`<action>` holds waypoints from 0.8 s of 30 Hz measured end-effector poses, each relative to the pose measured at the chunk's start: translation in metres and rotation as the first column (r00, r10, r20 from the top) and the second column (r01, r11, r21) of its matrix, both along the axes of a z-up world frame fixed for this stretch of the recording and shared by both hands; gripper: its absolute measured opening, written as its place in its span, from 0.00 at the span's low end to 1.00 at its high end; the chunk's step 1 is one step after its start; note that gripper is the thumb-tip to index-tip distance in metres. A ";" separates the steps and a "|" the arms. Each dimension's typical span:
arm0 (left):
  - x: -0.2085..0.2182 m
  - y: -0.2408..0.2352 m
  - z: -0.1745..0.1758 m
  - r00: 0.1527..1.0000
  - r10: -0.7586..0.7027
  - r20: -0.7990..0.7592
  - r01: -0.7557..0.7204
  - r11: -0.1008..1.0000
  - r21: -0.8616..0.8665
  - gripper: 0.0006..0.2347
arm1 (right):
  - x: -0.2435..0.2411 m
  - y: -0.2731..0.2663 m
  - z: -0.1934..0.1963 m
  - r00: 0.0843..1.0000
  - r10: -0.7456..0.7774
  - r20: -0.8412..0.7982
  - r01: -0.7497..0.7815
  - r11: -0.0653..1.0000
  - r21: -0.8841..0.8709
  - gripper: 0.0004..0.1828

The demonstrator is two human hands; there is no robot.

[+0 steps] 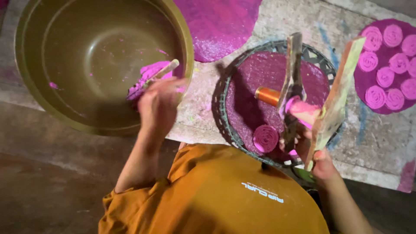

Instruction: The person uses a wooden press tool to scoop pink dough from a large bowl and form rose-shaped pieces on a flat tray. They repeatedly fill the press, release the shaped dough onto the tray, and continue until the tray is filled with multiple pink rose shapes.

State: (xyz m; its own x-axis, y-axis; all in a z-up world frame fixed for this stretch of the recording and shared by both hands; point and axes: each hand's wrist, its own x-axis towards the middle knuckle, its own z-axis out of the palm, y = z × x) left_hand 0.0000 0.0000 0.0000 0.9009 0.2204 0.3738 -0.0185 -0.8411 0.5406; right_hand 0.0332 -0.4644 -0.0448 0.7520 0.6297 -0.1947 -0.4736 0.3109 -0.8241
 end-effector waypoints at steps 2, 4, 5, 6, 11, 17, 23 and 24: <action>-0.002 0.002 0.016 0.935 0.273 -0.228 -0.264 0.962 0.071 0.08 | -0.001 0.003 0.006 1.000 0.006 0.010 -0.005 0.999 -0.048 0.45; -0.003 0.002 0.032 0.891 0.358 -0.279 -0.333 0.933 0.134 0.09 | 0.002 0.007 0.017 1.000 0.018 0.016 -0.016 0.990 -0.137 0.52; -0.003 0.001 0.040 0.923 0.308 -0.231 -0.283 0.950 0.135 0.12 | 0.004 0.008 0.022 0.999 0.047 0.019 -0.044 0.988 -0.150 0.54; 0.000 -0.004 0.046 0.949 0.255 -0.182 -0.232 0.963 0.138 0.15 | 0.006 0.009 0.027 0.997 0.076 0.021 -0.072 0.984 -0.163 0.56; 0.062 -0.068 0.047 0.905 -0.393 0.167 0.208 0.064 -0.976 0.20 | 0.008 0.004 0.045 0.949 0.308 -0.069 -0.315 0.938 -0.143 0.58; 0.114 -0.121 0.020 0.314 -0.424 0.850 0.175 -0.853 -0.491 0.29 | 0.001 -0.007 0.052 0.840 0.423 -0.341 -0.519 0.811 -0.271 0.51; 0.128 -0.144 -0.030 0.423 -0.335 0.842 0.156 -0.888 -0.431 0.17 | 0.028 -0.041 0.068 0.846 0.451 -0.285 -0.533 0.708 -0.464 0.47; 0.137 -0.148 -0.039 0.433 -0.311 0.846 0.186 -0.888 -0.421 0.21 | 0.033 -0.040 0.065 0.854 0.448 -0.266 -0.518 0.686 -0.511 0.47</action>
